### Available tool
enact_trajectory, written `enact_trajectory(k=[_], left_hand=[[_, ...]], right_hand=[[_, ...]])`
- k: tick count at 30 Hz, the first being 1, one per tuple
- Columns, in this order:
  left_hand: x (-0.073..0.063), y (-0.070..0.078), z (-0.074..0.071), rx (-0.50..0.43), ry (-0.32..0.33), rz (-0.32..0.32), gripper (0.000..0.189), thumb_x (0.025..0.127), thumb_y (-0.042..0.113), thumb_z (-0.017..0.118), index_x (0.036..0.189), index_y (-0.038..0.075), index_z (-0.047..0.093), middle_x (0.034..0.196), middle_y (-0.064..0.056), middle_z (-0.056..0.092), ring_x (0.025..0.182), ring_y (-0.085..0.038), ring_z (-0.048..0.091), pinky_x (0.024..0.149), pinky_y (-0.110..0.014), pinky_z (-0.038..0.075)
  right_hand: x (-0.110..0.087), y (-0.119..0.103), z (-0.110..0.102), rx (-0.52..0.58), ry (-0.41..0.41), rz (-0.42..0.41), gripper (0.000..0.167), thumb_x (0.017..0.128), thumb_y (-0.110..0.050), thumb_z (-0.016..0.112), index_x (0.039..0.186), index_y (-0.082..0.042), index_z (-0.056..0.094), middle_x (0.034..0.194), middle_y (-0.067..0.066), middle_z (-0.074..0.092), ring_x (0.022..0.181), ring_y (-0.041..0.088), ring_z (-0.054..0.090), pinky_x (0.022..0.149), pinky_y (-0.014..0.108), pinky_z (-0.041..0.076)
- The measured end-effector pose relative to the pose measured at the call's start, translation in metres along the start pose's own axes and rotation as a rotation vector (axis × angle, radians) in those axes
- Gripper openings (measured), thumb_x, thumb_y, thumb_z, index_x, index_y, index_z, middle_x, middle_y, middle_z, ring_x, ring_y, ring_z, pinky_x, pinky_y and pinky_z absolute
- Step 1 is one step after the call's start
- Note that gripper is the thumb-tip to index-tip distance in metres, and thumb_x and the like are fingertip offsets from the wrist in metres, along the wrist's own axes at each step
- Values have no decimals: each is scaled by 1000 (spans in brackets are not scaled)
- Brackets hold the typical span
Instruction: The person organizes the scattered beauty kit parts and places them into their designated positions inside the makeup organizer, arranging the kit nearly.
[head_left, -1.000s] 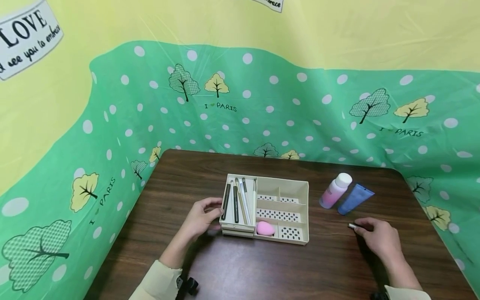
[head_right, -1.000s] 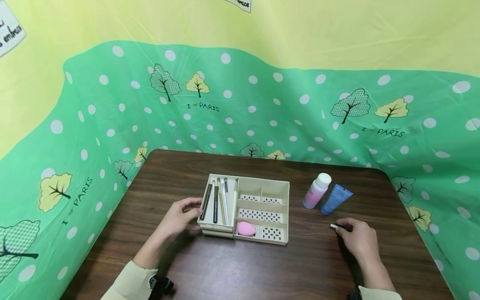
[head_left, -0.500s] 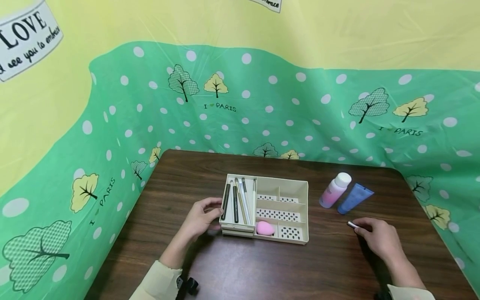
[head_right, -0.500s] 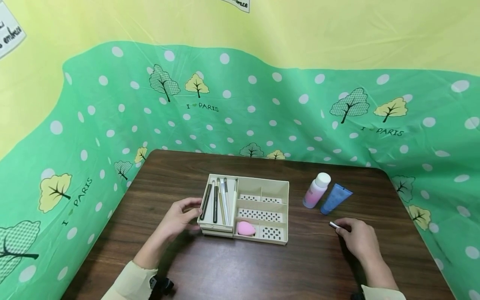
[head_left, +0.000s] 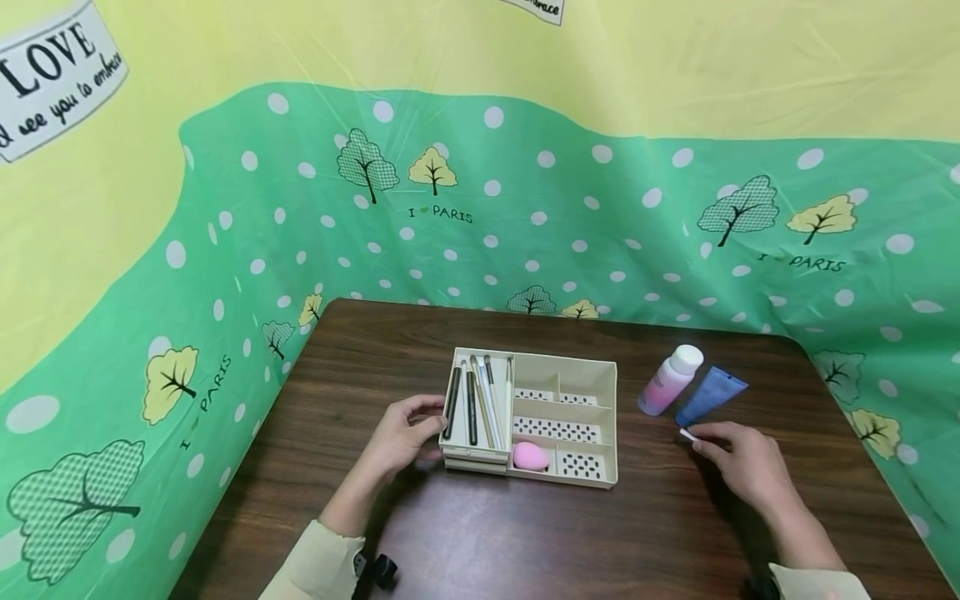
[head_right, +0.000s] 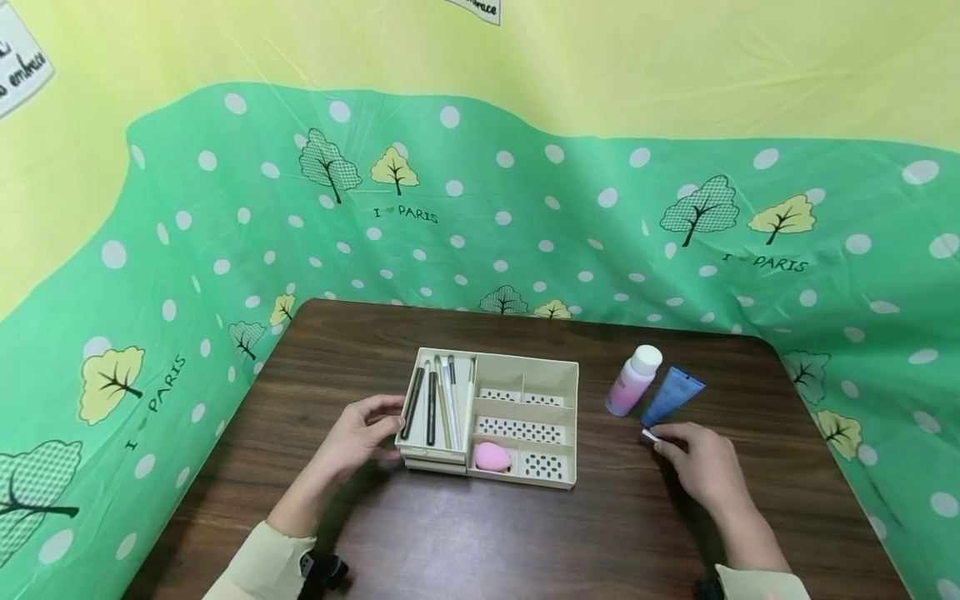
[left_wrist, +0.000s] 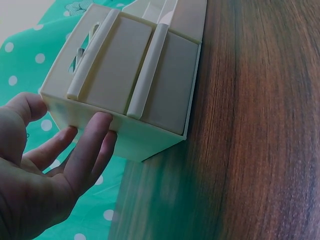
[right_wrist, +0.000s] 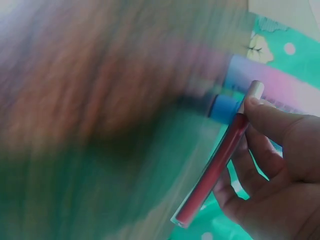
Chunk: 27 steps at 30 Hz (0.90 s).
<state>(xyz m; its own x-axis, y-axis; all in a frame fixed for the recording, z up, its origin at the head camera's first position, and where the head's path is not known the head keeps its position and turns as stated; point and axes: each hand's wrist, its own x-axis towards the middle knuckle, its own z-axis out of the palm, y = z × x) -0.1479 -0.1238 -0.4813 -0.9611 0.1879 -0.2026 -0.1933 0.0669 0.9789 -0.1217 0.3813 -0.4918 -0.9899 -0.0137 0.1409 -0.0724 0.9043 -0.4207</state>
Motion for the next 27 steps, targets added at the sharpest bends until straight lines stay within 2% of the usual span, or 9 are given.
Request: enact_trajectory(k=[5,11,21,27], left_hand=[[0,0,0,-2,4,3,44,93,4,65,135,-5,60,123,-24,65,98,-20,68,69,-48,68],[0,0,0,1,1,6,44,93,5,66,135,-5,60,124,-24,65,98,-20,68,69,-48,68],[0,1,1,3,1,5,44,92,4,65,134,-5,60,122,-24,65,98,-20,68,70,-51,68],[-1,2,1,8,7,6,43,92,4,65,134,-4,61,121,-23,66,99,-21,68,69,-49,68]], right_hand=[[5,-16,-1,21,16,-55,17,86,-10,81,103,-11,81,102,17,77,96,43,70,74,60,59],[11,-33,1,18,69,-126,19,82,-7,84,100,-15,81,97,8,77,90,32,71,68,42,57],[21,-65,0,77,23,-184,19,85,-10,83,102,-16,80,103,6,77,91,23,68,70,35,57],[26,-83,0,157,30,-222,21,82,-7,85,101,-16,80,97,2,75,79,9,62,63,23,54]])
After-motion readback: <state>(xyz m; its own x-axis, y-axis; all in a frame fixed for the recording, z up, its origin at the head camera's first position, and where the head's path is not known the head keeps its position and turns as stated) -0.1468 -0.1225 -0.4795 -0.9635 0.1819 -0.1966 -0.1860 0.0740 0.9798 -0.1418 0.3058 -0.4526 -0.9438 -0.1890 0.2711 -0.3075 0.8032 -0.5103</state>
